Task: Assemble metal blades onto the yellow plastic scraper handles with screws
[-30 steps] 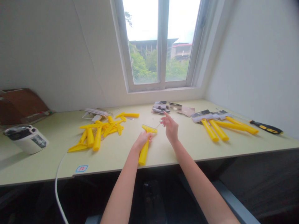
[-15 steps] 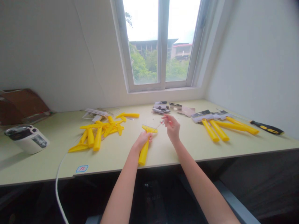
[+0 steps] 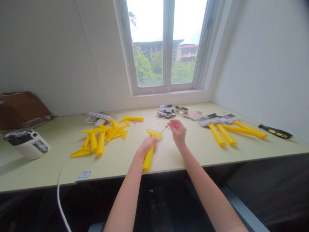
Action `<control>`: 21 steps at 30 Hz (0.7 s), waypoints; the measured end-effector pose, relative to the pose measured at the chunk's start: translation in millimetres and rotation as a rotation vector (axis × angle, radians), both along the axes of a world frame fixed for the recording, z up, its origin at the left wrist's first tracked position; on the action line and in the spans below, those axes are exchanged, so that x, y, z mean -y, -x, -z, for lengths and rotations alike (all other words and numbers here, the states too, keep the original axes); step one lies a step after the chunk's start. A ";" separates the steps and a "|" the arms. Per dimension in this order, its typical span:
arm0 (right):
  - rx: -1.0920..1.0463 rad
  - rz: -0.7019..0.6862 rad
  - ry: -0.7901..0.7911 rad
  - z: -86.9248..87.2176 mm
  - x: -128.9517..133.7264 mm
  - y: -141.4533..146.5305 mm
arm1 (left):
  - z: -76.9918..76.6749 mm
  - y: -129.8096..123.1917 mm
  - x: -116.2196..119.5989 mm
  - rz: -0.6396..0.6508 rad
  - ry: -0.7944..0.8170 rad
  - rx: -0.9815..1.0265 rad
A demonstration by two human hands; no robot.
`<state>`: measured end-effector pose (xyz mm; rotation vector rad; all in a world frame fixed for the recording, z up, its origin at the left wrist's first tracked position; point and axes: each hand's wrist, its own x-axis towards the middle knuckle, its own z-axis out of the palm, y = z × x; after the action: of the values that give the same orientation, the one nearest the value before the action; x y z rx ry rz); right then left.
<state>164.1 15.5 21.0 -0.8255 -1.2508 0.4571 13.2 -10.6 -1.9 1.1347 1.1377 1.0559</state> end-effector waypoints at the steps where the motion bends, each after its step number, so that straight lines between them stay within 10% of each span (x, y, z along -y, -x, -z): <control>1: -0.005 -0.002 0.004 0.5 -0.3 0.1 | -0.1 0.0 0.2 -0.002 0.000 0.001; 21: -0.003 0.097 0.005 -0.6 3.0 1.2 | -5.3 -0.7 5.6 0.011 -0.022 0.006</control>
<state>162.9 12.5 21.6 -0.8855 -1.2017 0.3834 13.9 -16.2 3.4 1.1528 1.1168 1.0652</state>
